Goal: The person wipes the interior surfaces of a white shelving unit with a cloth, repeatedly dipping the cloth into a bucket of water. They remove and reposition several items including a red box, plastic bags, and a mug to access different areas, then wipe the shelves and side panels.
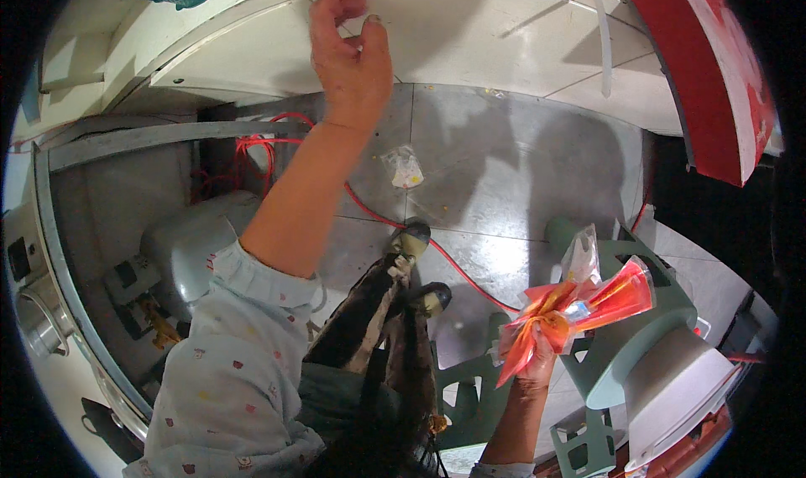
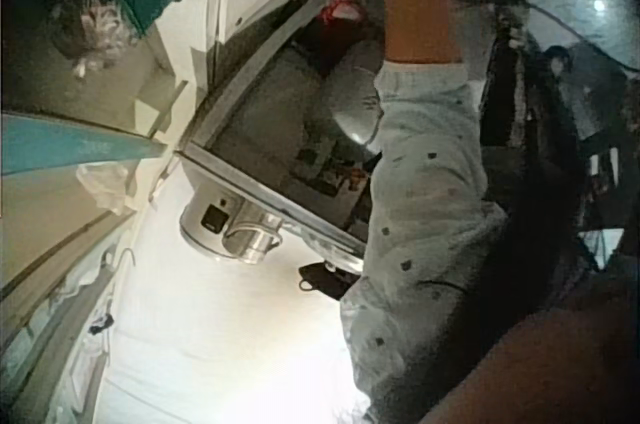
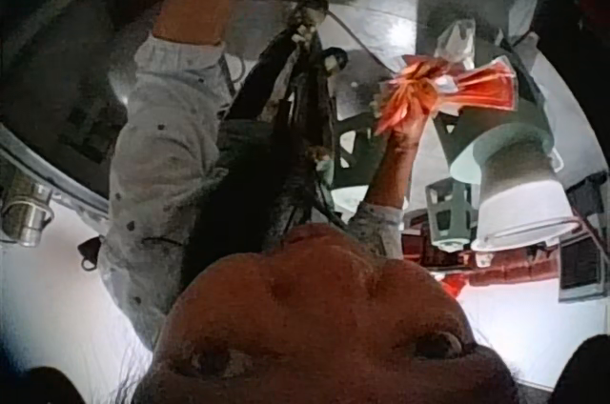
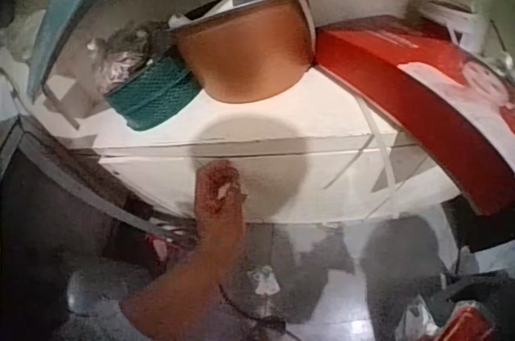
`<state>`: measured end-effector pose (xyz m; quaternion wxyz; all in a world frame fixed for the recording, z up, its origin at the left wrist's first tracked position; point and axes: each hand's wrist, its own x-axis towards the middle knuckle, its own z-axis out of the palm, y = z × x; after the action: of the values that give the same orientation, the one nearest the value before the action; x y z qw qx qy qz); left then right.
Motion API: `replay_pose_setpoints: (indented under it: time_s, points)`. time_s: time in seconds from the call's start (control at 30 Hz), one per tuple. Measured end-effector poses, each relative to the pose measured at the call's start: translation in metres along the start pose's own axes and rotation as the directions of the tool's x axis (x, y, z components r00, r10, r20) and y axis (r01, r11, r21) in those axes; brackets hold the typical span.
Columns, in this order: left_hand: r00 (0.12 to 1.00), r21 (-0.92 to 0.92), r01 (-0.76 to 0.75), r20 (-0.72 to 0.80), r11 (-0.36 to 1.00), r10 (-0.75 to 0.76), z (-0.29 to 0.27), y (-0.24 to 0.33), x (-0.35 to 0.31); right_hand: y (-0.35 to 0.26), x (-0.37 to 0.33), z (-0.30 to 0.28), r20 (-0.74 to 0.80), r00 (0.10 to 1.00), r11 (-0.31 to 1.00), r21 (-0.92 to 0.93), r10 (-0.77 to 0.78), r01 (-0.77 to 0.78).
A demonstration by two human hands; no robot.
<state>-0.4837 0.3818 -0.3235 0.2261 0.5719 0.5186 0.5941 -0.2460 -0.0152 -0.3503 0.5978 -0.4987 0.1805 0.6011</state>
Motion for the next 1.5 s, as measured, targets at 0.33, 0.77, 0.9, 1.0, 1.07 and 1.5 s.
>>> replay_pose_setpoints:
  time_s: [0.33,0.77,0.9,1.0,1.07,1.5]
  points:
    - [0.807,0.624,-0.580,0.353,0.524,0.473,-0.015,0.024,0.000,-0.002,0.003,-0.025,0.036,0.999,0.984,-0.177,-0.019,0.025]
    - [0.794,0.187,-0.207,0.606,0.960,0.053,0.074,0.028,-0.091,-0.001,0.006,-0.026,0.042,0.999,0.989,-0.149,-0.018,0.024]
    - [0.700,-0.047,0.114,0.713,0.992,-0.047,0.147,0.047,-0.112,-0.007,0.005,-0.003,0.042,0.997,0.975,-0.208,-0.066,0.073]
    - [0.553,-0.258,0.609,0.816,0.750,-0.167,0.195,0.069,-0.108,-0.002,0.009,-0.006,0.221,0.968,0.986,-0.087,-0.118,0.140]
    - [0.474,-0.396,0.848,0.864,0.351,-0.170,0.220,0.077,-0.099,-0.002,0.010,0.000,0.140,0.981,0.986,-0.079,-0.132,0.144]
    - [0.557,-0.510,0.719,0.829,0.472,0.046,0.259,0.096,-0.062,0.031,0.018,-0.020,0.104,0.983,0.988,0.050,-0.149,0.145]
